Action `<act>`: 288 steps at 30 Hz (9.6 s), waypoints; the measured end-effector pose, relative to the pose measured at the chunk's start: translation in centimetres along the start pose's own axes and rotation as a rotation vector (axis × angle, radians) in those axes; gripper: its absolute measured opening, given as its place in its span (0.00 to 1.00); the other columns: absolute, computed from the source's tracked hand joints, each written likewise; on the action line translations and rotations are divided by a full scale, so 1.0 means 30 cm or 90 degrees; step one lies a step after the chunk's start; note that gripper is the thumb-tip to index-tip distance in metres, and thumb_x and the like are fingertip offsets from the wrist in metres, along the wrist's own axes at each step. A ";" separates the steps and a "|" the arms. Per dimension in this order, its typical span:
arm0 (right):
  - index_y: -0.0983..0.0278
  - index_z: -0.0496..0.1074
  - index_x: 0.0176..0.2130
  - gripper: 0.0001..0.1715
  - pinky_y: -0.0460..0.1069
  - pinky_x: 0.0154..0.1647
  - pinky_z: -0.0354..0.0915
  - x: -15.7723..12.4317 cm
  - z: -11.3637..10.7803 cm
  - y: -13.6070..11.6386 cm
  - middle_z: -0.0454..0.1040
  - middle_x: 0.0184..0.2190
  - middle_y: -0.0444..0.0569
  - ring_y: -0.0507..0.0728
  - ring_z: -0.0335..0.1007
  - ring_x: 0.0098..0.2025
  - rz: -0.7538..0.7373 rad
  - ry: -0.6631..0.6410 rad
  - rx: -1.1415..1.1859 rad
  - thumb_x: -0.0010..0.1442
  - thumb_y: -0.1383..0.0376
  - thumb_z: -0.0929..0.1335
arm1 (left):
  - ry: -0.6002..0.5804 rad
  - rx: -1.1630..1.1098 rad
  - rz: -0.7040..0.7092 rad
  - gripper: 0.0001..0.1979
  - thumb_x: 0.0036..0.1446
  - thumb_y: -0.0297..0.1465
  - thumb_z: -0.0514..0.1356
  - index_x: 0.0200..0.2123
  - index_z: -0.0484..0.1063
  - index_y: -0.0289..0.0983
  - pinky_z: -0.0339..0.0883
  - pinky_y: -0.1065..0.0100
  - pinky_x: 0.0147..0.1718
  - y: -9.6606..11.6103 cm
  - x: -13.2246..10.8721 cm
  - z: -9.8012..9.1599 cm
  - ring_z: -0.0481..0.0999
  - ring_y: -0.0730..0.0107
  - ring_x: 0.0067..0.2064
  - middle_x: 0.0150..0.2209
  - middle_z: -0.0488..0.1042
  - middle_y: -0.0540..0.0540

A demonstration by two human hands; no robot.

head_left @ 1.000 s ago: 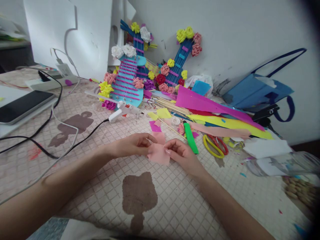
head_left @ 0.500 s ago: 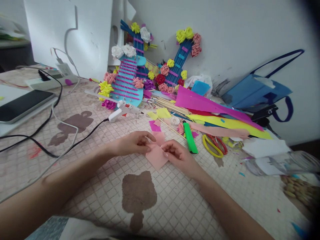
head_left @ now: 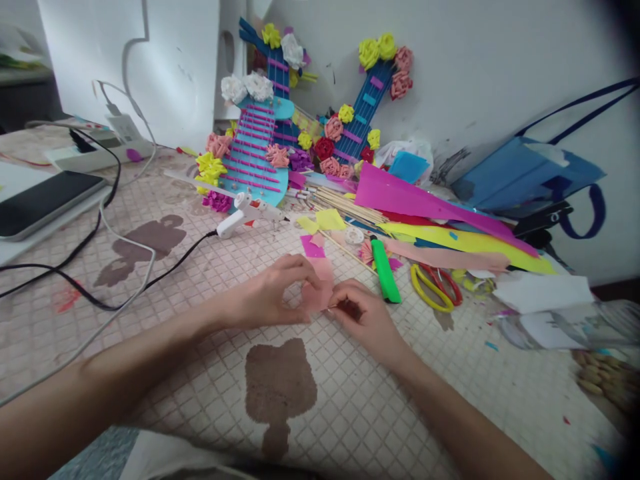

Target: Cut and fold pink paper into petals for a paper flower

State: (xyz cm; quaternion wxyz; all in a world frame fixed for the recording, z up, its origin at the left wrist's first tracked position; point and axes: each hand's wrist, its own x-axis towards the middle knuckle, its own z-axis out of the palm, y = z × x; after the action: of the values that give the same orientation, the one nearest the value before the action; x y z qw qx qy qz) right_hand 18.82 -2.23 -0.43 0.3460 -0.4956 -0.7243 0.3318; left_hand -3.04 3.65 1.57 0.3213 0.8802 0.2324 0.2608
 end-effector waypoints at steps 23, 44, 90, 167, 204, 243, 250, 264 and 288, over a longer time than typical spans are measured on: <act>0.60 0.69 0.38 0.12 0.46 0.33 0.64 -0.031 -0.080 -0.001 0.64 0.42 0.47 0.50 0.64 0.34 -0.019 -0.163 -0.021 0.56 0.75 0.65 | -0.087 0.015 0.006 0.02 0.56 0.25 0.60 0.32 0.73 0.35 0.62 0.66 0.40 -0.002 -0.017 0.064 0.70 0.68 0.39 0.35 0.71 0.46; 0.62 0.67 0.36 0.08 0.50 0.45 0.63 -0.047 -0.070 -0.014 0.65 0.40 0.48 0.54 0.63 0.45 -0.131 -0.190 -0.137 0.61 0.74 0.64 | -0.064 0.109 0.009 0.04 0.56 0.22 0.58 0.31 0.72 0.35 0.58 0.62 0.43 0.025 -0.030 0.085 0.70 0.67 0.40 0.35 0.72 0.47; 0.63 0.67 0.31 0.09 0.46 0.33 0.61 -0.030 -0.018 -0.030 0.64 0.36 0.45 0.51 0.63 0.35 0.014 -0.077 -0.099 0.56 0.76 0.66 | -0.028 0.065 -0.101 0.02 0.55 0.26 0.59 0.31 0.73 0.35 0.62 0.62 0.43 0.037 0.002 0.110 0.71 0.64 0.42 0.36 0.71 0.46; 0.61 0.64 0.34 0.05 0.55 0.43 0.69 -0.045 0.039 -0.041 0.63 0.38 0.48 0.57 0.67 0.41 0.004 -0.022 -0.186 0.57 0.68 0.67 | -0.034 0.104 -0.172 0.03 0.54 0.23 0.58 0.33 0.71 0.35 0.61 0.58 0.45 0.056 0.004 0.110 0.70 0.60 0.45 0.40 0.71 0.44; 0.63 0.67 0.31 0.05 0.49 0.32 0.60 0.034 -0.017 0.031 0.70 0.28 0.46 0.54 0.66 0.31 0.043 0.085 -0.236 0.56 0.71 0.64 | 0.075 0.281 -0.201 0.04 0.57 0.31 0.57 0.34 0.70 0.36 0.61 0.60 0.39 -0.006 0.027 0.119 0.70 0.59 0.43 0.37 0.70 0.44; 0.60 0.69 0.40 0.14 0.49 0.35 0.65 -0.010 -0.029 0.004 0.74 0.38 0.47 0.55 0.70 0.39 -0.070 0.004 -0.086 0.57 0.74 0.62 | 0.137 -0.078 -0.165 0.04 0.56 0.29 0.56 0.37 0.66 0.36 0.69 0.67 0.35 -0.013 0.022 0.099 0.73 0.71 0.35 0.33 0.73 0.48; 0.59 0.70 0.34 0.08 0.52 0.35 0.65 -0.023 -0.018 0.001 0.71 0.33 0.48 0.56 0.69 0.36 -0.075 0.085 -0.166 0.59 0.72 0.65 | 0.142 0.133 -0.080 0.08 0.53 0.29 0.61 0.37 0.68 0.37 0.62 0.61 0.44 0.018 -0.003 0.069 0.70 0.63 0.44 0.39 0.72 0.46; 0.60 0.65 0.35 0.09 0.48 0.32 0.63 -0.042 -0.014 0.017 0.67 0.33 0.45 0.53 0.65 0.33 -0.055 0.007 -0.157 0.57 0.73 0.66 | 0.011 0.250 -0.079 0.03 0.58 0.27 0.56 0.32 0.68 0.37 0.55 0.61 0.39 0.020 -0.035 0.108 0.68 0.63 0.39 0.34 0.71 0.47; 0.63 0.65 0.30 0.07 0.47 0.31 0.59 -0.032 -0.010 -0.006 0.63 0.32 0.45 0.52 0.63 0.32 0.012 -0.002 -0.184 0.56 0.75 0.65 | 0.021 0.206 -0.140 0.02 0.56 0.27 0.58 0.32 0.70 0.36 0.59 0.60 0.40 0.009 -0.029 0.109 0.68 0.61 0.42 0.36 0.70 0.46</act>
State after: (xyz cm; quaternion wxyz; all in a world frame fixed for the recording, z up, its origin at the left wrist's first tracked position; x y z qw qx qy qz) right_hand 19.25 -3.15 -0.30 0.2667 -0.5468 -0.7602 0.2279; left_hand -1.64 1.52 -0.65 0.1986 0.8853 0.3710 0.1980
